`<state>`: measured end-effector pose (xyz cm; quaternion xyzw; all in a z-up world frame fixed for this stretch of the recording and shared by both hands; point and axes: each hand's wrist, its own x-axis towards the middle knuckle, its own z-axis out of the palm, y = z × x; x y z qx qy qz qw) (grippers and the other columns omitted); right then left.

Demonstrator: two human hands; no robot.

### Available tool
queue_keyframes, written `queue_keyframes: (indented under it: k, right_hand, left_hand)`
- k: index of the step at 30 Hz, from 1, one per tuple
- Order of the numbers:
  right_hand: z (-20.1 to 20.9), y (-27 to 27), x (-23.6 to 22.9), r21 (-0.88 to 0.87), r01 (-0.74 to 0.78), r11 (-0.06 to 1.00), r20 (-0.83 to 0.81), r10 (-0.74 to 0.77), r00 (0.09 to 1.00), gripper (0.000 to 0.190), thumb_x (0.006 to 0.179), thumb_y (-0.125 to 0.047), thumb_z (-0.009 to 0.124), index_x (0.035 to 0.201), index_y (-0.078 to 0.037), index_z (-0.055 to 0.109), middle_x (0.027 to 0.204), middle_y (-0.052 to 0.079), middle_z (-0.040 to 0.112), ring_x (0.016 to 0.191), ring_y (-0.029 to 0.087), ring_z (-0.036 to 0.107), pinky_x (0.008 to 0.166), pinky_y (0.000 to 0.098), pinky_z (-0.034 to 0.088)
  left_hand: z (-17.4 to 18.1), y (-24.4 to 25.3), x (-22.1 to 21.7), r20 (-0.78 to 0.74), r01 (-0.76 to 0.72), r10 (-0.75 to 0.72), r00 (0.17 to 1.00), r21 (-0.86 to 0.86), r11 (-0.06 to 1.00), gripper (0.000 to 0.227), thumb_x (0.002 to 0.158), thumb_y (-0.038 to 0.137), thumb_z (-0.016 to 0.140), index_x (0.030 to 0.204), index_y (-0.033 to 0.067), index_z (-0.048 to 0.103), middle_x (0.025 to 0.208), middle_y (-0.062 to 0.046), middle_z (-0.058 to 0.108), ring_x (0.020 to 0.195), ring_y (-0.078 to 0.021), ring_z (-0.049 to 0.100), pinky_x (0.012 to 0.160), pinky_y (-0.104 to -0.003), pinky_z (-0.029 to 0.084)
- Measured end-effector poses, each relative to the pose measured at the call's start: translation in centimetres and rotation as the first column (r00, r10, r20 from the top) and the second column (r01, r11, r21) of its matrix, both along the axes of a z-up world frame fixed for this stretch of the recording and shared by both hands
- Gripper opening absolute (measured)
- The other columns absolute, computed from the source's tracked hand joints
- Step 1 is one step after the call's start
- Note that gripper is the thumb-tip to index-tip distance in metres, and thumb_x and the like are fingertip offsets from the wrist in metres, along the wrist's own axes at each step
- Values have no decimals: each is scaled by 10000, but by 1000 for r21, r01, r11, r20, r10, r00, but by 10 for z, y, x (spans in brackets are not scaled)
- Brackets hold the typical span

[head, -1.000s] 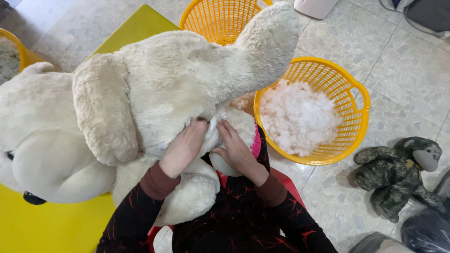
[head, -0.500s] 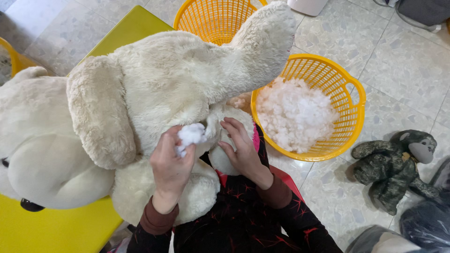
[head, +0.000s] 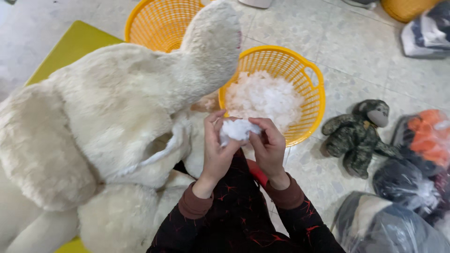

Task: The person repeatedly takes handfuls of white stuffing from a yellow basket and inserts them into a large white stuffed bear through an opening in its back. The person works by hand, pushing the stuffing into the bear's body and limbs.

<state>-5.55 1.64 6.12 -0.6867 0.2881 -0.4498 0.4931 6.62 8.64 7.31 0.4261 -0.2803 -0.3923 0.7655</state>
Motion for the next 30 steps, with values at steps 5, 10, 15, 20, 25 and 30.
queue_keyframes:
  k: [5, 10, 15, 20, 25, 30]
  right_hand:
    - [11, -27, -47, -281, 232, 931, -106, -270, 957, 188, 934, 129, 659, 1093, 36, 701, 1038, 94, 695, 874, 161, 659, 783, 256, 529]
    - [9, -41, -75, -439, 484, 757, 92, -498, 862, 118, 982, 99, 693, 1072, 24, 681, 1054, 124, 689, 913, 204, 656, 846, 296, 529]
    - [-31, -77, -103, -206, 708, 676, 281, -652, 704, 56, 1028, 77, 667, 1052, 29, 682, 1083, 151, 673, 713, 147, 532, 643, 245, 438]
    - [-91, -145, -109, -578, 387, 718, -267, -615, 742, 419, 975, 13, 694, 1369, 52, 559, 1269, 226, 581, 1120, 333, 604, 930, 394, 531]
    - [-117, -135, -93, -304, 177, 936, -421, -299, 856, 653, 957, -62, 674, 1535, -13, 374, 1397, 197, 500, 1188, 277, 561, 941, 373, 535]
    - [-79, -77, -79, 331, -102, 938, -89, 138, 986, 678, 862, 13, 716, 1487, -44, 460, 1198, 116, 513, 817, 87, 525, 664, 228, 473]
  left_hand:
    - [-35, -51, -33, -82, 205, -196, 977, 136, 969, 180, 1013, 73, 655, 1171, -12, 674, 960, 10, 673, 828, -71, 613, 653, -231, 520]
    - [-78, -80, -57, -220, 208, -186, 958, 82, 975, 172, 1027, 81, 668, 1186, 22, 693, 906, 4, 642, 712, -68, 549, 574, -218, 440]
    - [-88, -86, -38, -334, 138, -72, 940, 177, 974, 222, 1021, 140, 631, 1226, 54, 626, 1030, -12, 705, 844, -97, 664, 657, -239, 531]
    - [-74, -74, -24, -480, 330, -202, 854, 198, 923, 386, 963, 176, 593, 1341, 104, 558, 1112, -10, 720, 906, -109, 707, 678, -231, 536]
    - [-70, -83, -28, -315, 323, -227, 922, 298, 898, 361, 983, 192, 589, 1338, 134, 553, 1056, 2, 692, 819, -88, 681, 588, -221, 477]
    - [-91, -81, -42, -117, 254, -228, 967, 302, 919, 200, 1048, 224, 600, 1189, 82, 605, 909, 19, 659, 668, -35, 563, 517, -204, 429]
